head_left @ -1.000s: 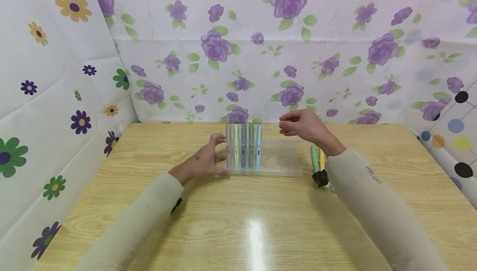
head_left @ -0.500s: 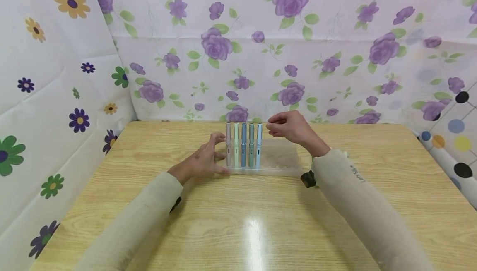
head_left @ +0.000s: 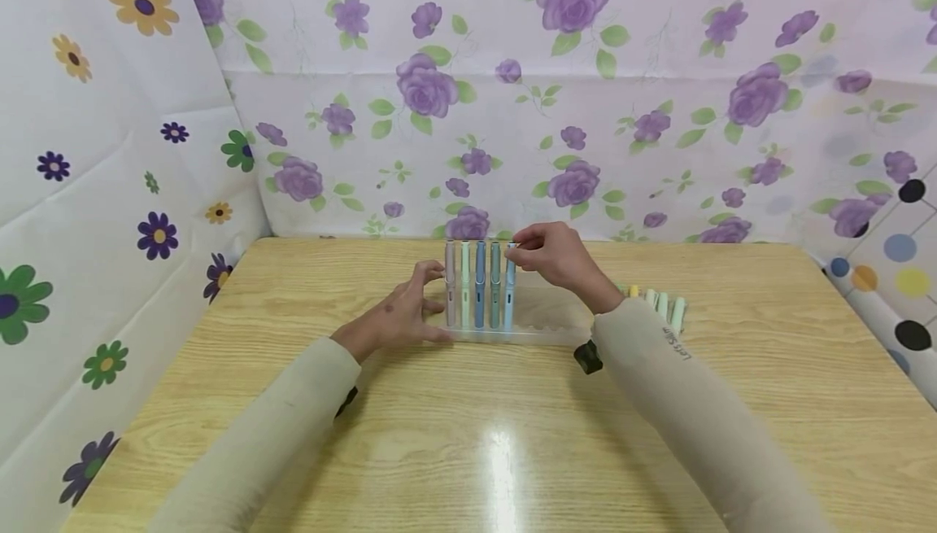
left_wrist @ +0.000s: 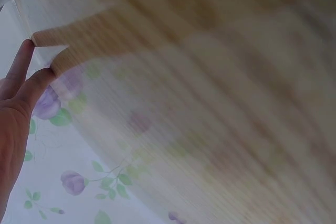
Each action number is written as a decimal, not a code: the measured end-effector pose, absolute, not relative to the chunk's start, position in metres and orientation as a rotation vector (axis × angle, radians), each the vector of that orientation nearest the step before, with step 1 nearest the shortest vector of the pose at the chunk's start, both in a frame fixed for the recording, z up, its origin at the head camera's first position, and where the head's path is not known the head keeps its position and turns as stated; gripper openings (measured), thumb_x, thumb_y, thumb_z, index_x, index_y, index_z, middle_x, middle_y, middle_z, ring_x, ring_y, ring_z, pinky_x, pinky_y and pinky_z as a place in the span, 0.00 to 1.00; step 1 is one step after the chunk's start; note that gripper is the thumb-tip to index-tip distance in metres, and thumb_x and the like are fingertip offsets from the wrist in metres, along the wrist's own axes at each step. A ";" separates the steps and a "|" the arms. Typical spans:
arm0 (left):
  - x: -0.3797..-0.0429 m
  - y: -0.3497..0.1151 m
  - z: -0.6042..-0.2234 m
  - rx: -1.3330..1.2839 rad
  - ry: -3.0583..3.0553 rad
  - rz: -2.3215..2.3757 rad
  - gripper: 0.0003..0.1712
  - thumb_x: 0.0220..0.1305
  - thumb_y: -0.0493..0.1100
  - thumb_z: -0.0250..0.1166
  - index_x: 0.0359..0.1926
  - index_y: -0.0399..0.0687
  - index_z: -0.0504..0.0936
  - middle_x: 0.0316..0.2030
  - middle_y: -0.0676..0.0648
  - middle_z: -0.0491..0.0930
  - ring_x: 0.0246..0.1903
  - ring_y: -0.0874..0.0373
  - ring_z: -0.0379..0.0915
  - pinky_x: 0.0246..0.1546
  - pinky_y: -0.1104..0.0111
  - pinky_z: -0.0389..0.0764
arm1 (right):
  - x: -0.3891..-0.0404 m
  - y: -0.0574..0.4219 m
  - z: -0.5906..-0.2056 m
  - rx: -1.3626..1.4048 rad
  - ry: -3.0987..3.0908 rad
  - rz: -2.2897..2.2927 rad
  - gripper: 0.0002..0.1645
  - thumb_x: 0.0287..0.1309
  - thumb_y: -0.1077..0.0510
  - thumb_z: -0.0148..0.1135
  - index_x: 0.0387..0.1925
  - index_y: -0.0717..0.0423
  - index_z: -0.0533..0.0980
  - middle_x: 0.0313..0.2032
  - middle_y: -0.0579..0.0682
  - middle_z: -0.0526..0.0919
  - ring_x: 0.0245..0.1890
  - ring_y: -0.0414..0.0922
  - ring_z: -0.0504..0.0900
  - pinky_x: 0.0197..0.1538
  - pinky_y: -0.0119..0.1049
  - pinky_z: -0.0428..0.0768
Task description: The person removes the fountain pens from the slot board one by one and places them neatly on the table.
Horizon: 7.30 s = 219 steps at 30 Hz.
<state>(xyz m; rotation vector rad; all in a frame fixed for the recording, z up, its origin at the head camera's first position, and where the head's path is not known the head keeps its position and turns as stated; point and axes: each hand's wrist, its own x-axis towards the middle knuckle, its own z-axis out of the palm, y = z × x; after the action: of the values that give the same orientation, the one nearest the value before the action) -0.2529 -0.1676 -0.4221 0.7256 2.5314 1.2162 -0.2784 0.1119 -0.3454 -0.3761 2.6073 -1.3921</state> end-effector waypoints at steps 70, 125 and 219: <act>-0.252 -0.165 -0.420 0.723 2.520 1.245 0.56 0.52 0.40 0.80 0.68 0.53 0.46 0.74 0.34 0.50 0.58 0.40 0.75 0.55 0.48 0.77 | -0.255 0.212 -0.308 -0.303 2.607 -1.499 0.27 0.71 0.56 0.59 0.65 0.66 0.71 0.54 0.64 0.77 0.38 0.35 0.84 0.48 0.31 0.82; -0.252 -0.165 -0.420 0.680 2.556 1.208 0.58 0.50 0.40 0.81 0.69 0.54 0.46 0.75 0.36 0.51 0.58 0.43 0.76 0.59 0.48 0.73 | -0.235 0.322 -0.331 -0.121 2.726 -1.507 0.23 0.72 0.57 0.57 0.59 0.70 0.68 0.45 0.48 0.77 0.37 0.32 0.84 0.43 0.27 0.82; -0.251 -0.165 -0.418 0.653 2.536 1.234 0.58 0.49 0.39 0.81 0.68 0.55 0.47 0.75 0.37 0.52 0.58 0.43 0.76 0.62 0.47 0.70 | -0.236 0.360 -0.411 0.171 2.372 -1.353 0.38 0.72 0.56 0.56 0.69 0.78 0.53 0.37 0.52 0.86 0.36 0.44 0.87 0.43 0.39 0.85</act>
<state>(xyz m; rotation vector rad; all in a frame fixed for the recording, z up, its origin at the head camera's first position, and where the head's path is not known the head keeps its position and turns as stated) -0.2515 -0.1649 -0.4183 0.6532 2.5359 1.2342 -0.2358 0.3600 -0.4114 0.1713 2.3717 -1.3526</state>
